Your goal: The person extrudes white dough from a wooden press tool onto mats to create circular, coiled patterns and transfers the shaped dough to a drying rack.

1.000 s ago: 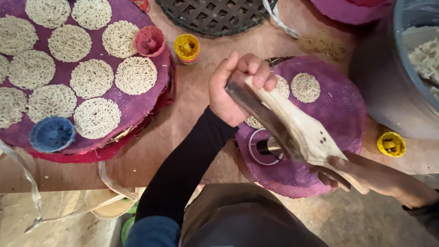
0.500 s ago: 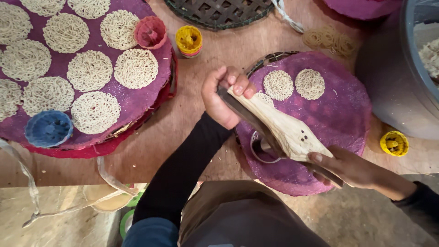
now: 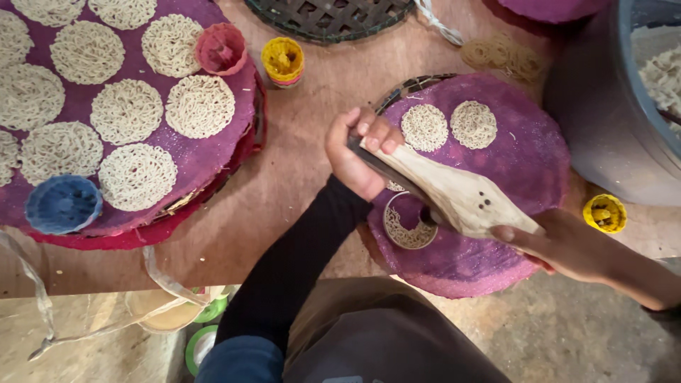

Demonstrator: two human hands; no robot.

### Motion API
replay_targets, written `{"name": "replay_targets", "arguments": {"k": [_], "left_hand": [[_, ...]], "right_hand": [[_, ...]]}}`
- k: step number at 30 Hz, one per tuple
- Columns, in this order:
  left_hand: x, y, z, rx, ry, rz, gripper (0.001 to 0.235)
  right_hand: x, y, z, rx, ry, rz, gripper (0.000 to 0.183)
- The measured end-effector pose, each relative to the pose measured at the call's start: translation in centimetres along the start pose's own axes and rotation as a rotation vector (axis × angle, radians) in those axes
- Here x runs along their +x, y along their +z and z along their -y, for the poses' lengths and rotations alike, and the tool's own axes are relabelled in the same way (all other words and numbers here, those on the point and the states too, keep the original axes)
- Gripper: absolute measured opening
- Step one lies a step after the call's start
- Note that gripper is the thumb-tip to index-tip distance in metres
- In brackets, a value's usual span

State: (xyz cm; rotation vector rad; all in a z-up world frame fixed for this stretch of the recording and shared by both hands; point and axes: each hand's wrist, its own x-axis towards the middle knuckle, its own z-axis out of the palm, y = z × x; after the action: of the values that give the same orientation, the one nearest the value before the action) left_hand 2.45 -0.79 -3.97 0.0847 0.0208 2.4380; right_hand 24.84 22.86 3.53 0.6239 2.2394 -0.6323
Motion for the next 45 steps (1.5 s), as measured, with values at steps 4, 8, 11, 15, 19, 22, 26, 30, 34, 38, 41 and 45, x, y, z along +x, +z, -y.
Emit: {"name": "replay_targets", "arguments": {"k": [4,8,11,15,19,22,26,30,34,38,41,45], "left_hand": [[0.4,0.2,-1.9,0.027,0.06,0.057,0.032],[-0.2,1.1,-3.8,0.066,0.106,0.049,0.032],[-1.1,2.1,-4.5,0.088,0.115,0.066,0.031],[-2.2,3.3,-4.7,0.169,0.071,0.131,0.041],[-3.0,2.4,-4.2,0.226,-0.144,0.076,0.076],[-3.3,-0.8,-0.7,1.792,0.233,0.483,0.043],[-3.7,-7.1,2.6,1.824,-0.176,0.417,0.031],[-4.1,-10.3,2.7,2.149,0.261,0.568,0.034],[-5.9,-8.7,1.6,2.286,0.127,0.515,0.039],[-8.8,-4.1,0.3,2.304,-0.077,0.563,0.035],[-11.4,-0.1,-0.8,2.44,-0.036,0.439,0.051],[-11.3,4.8,-0.6,2.709,0.413,0.396,0.055]], "right_hand": [[0.9,0.6,2.2,-0.005,-0.137,-0.143,0.077],[1.3,1.7,4.2,-0.04,-0.142,-0.19,0.078],[1.8,2.2,4.6,0.01,-0.25,-0.222,0.074],[2.2,2.0,3.0,0.021,-0.121,-0.138,0.074],[2.2,1.6,0.3,0.041,-0.124,-0.147,0.077],[2.5,1.9,-1.0,0.114,-0.172,-0.202,0.077],[3.1,3.5,-1.7,0.246,-0.299,-0.213,0.068],[3.8,4.5,-1.9,0.36,-0.354,-0.239,0.062],[4.6,4.9,-3.0,0.421,-0.348,-0.245,0.061],[4.9,4.5,-4.7,0.322,-0.283,-0.326,0.064],[4.4,3.8,-4.5,0.268,-0.389,-0.436,0.066],[1.8,2.5,-1.6,0.475,-0.397,-0.359,0.067]]}}
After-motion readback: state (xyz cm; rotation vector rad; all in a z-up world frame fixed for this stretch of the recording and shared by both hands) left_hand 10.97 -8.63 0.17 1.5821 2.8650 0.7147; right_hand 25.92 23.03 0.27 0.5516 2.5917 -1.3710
